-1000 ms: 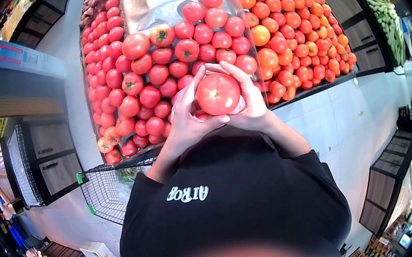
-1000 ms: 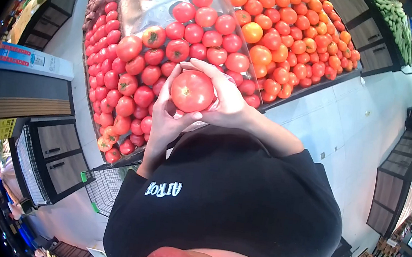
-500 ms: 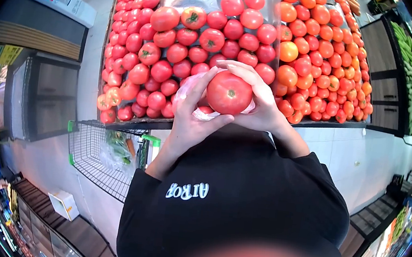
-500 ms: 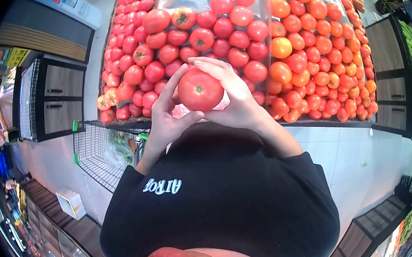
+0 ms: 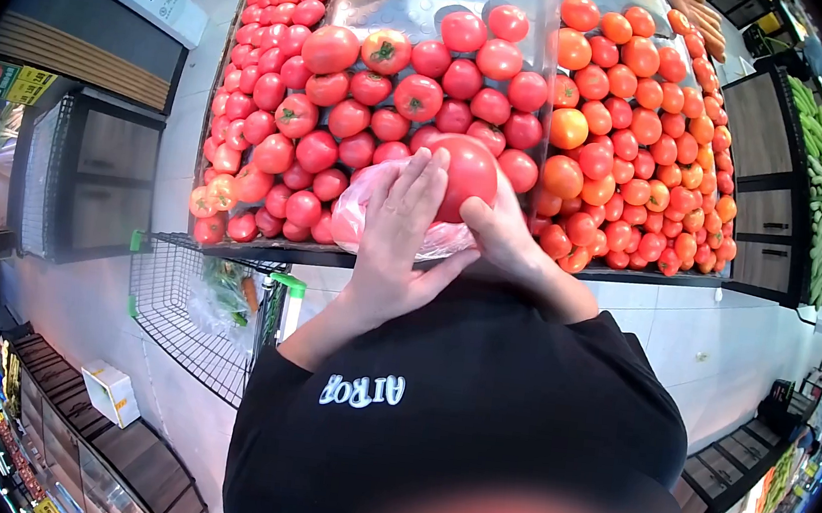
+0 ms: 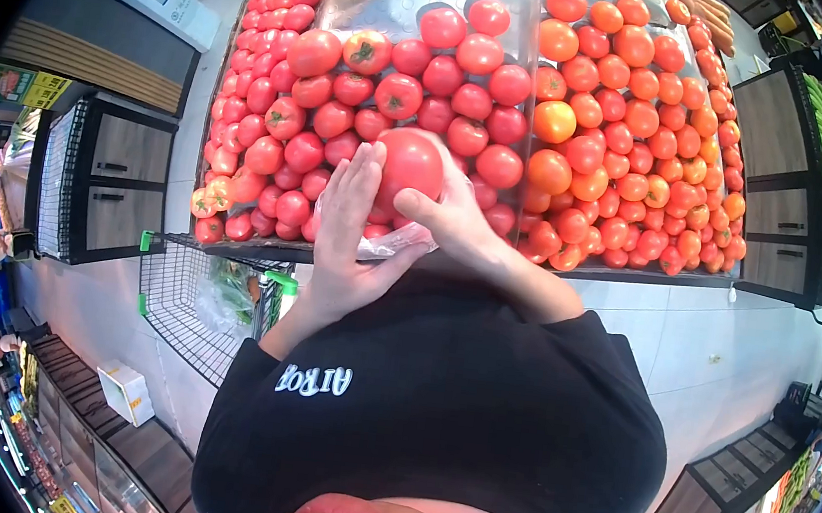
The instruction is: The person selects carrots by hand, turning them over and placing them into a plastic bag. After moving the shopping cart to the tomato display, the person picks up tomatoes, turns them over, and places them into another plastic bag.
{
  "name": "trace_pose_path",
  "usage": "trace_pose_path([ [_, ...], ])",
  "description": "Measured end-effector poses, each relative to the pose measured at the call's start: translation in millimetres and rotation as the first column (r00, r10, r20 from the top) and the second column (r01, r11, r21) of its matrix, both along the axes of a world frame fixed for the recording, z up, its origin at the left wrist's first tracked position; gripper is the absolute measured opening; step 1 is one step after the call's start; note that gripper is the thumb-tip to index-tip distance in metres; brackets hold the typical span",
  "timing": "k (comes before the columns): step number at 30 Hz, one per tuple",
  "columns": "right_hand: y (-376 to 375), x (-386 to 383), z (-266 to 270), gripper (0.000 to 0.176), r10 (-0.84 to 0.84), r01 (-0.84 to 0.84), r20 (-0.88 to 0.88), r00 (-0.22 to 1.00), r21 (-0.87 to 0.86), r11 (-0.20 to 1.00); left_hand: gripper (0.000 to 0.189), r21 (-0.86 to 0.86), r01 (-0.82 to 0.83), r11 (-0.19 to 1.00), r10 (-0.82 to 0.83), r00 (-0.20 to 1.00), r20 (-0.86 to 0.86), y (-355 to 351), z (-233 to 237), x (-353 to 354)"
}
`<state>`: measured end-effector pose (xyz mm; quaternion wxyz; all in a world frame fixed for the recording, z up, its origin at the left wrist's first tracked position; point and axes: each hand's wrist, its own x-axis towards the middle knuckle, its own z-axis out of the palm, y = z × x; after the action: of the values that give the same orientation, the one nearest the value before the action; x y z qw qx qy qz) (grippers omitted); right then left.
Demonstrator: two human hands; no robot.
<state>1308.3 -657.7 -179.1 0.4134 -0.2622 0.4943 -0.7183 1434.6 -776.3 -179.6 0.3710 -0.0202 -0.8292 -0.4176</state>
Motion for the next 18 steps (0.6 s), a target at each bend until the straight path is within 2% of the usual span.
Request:
trace_pose_path([
  [1, 4.8, 8.9, -11.4, 0.087, -0.005, 0.005, 0.091, 0.996, 0.0, 1.0, 0.087, -0.069, -0.023, 0.997, 0.022, 1.0, -0.021, -0.2, -3.9, -4.7],
  [2, 5.4, 12.9, -16.5, 0.088, 0.022, -0.022, 0.101, 0.995, -0.005, 1.0, 0.089, -0.171, -0.106, 0.98, 0.096, 0.993, -0.062, -4.3, -6.5, -10.1],
  [3, 6.0, 15.3, -19.2, 0.09, 0.048, -0.047, 0.112, 0.993, -0.01, 0.999, 0.093, -0.097, -0.08, 0.992, 0.077, 0.996, -0.035, -6.1, -6.1, -11.6],
  [5, 6.6, 11.5, -15.5, 0.096, 0.145, -0.145, -0.008, 0.989, 0.013, 0.989, 0.101, 0.056, -0.031, 0.998, 0.03, 0.999, 0.016, -9.6, -0.4, -12.9],
  [6, 7.1, 9.5, -8.8, 0.096, 0.164, -0.163, -0.049, 0.985, 0.032, 0.986, 0.104, -0.11, -0.044, 0.993, 0.048, 0.998, 0.032, -18.1, 4.2, -11.6],
  [7, 7.4, 7.8, -2.3, 0.097, 0.184, -0.18, -0.09, 0.979, 0.052, 0.982, 0.103, -0.062, -0.035, 0.997, 0.037, 0.999, 0.036, -17.5, 1.8, -12.6],
  [8, 7.5, 6.8, 3.0, 0.099, 0.2, -0.198, -0.045, 0.979, 0.053, 0.979, 0.102, -0.013, -0.026, 1.0, 0.026, 0.999, 0.04, -15.6, -2.3, -13.0],
  [11, 9.1, 15.5, -2.8, 0.101, 0.072, -0.097, 0.267, 0.961, 0.081, 0.992, 0.101, 0.119, 0.057, 0.991, -0.068, 0.994, 0.09, -17.1, -1.7, -8.6],
  [18, 4.3, 17.3, -4.2, 0.056, -0.014, -0.003, 0.455, 0.89, 0.036, 0.999, 0.101, 0.322, 0.126, 0.938, -0.142, 0.99, 0.026, -15.0, -7.8, -8.5],
])
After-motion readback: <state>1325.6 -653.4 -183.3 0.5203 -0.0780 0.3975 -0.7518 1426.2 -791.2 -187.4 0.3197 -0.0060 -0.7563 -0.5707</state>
